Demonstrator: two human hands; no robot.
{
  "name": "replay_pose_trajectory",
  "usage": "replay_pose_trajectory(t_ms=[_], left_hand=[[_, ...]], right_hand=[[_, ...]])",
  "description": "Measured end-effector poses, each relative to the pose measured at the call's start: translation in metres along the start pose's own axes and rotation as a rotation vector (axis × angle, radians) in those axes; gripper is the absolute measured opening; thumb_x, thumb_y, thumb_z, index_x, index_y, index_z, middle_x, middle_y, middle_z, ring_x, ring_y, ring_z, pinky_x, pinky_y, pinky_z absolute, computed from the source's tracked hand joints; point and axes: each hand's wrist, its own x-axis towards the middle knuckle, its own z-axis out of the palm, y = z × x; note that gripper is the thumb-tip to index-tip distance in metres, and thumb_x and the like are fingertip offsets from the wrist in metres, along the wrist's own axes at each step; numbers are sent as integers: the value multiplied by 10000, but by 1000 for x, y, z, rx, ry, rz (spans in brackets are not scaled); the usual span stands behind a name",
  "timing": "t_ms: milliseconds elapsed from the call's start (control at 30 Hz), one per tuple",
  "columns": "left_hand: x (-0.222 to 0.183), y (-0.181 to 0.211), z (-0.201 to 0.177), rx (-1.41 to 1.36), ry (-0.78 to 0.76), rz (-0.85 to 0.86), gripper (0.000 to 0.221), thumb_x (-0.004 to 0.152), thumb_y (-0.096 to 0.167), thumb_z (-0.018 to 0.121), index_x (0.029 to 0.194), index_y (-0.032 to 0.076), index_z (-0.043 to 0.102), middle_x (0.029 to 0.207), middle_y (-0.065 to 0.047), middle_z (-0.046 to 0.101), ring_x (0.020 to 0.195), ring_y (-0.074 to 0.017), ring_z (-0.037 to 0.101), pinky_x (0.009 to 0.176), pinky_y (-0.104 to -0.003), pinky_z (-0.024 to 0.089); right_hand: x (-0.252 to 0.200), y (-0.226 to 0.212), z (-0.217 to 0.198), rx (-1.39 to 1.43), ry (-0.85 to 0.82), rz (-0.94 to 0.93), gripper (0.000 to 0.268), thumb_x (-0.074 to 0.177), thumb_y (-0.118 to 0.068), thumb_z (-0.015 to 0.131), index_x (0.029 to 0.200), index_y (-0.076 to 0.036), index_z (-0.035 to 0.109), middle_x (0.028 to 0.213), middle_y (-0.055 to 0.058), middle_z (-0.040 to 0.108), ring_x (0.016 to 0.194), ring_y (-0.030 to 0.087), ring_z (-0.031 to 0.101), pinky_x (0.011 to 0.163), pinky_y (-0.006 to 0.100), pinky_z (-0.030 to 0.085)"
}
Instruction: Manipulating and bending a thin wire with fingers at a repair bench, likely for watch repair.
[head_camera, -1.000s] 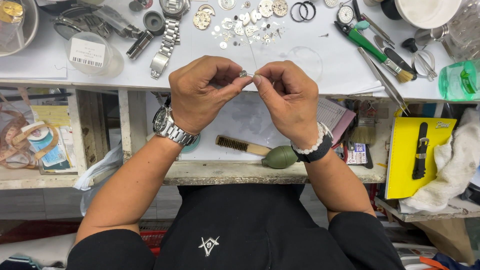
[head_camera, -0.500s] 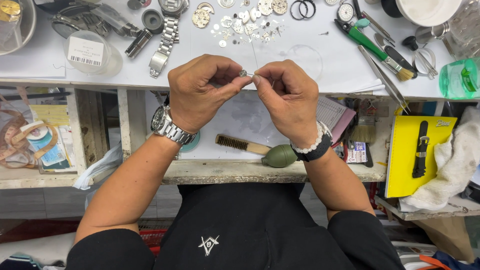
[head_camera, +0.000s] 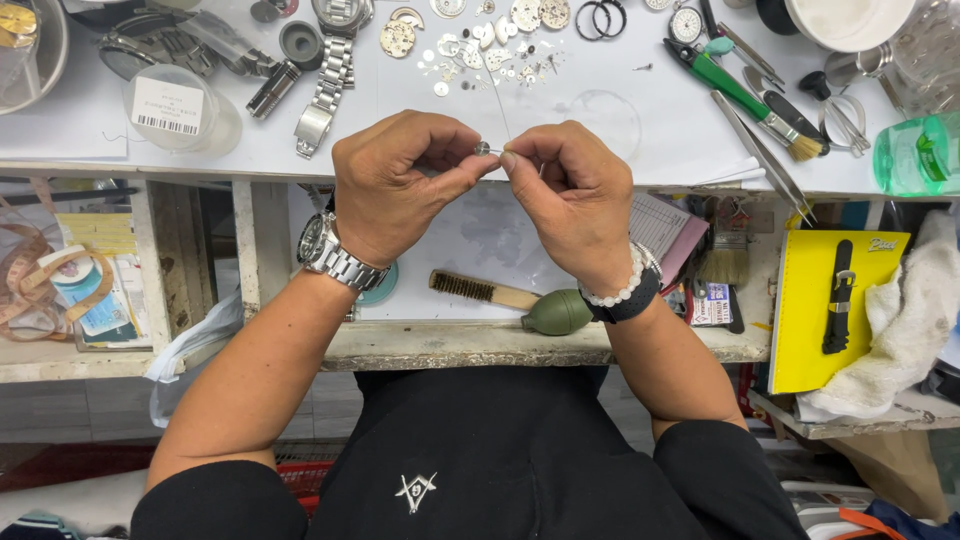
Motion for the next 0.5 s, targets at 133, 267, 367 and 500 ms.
replay_pose_trajectory(t_ms=[133,267,367,500], left_hand=[[0,-2,-1,-24,-7,12,180,863,69,910,952,57,753,766,-86,744,700,-192,739,635,-275,619],[-1,-3,-2,-37,-3,40,167,866,77,904,951,62,761,773,-79,748,713,-200,745,642,-278,622],[-4,-4,-2,-30,9,87,164,862,98,909,949,78,772,785,-68,753,718,-201,746,643,-282,616],[-10,7,-6,-71,14,66,149,877,64,876,996,67,786,801,-76,757,712,-207,740,658,-288,614]], right_hand=[[-1,-1,2,16,21,2,44,953,11,751,981,-21,738,696,82,641,525,82,466,421,210,398],[-3,-5,-3,-14,43,-87,48,957,11,756,994,-10,735,709,89,630,519,103,470,416,235,390],[-7,-12,-7,-117,135,-315,71,965,-10,752,1034,-2,742,768,99,647,552,105,495,435,231,419],[-16,-20,-19,-218,200,-457,99,917,15,793,1013,5,770,812,96,636,629,145,478,516,274,446]])
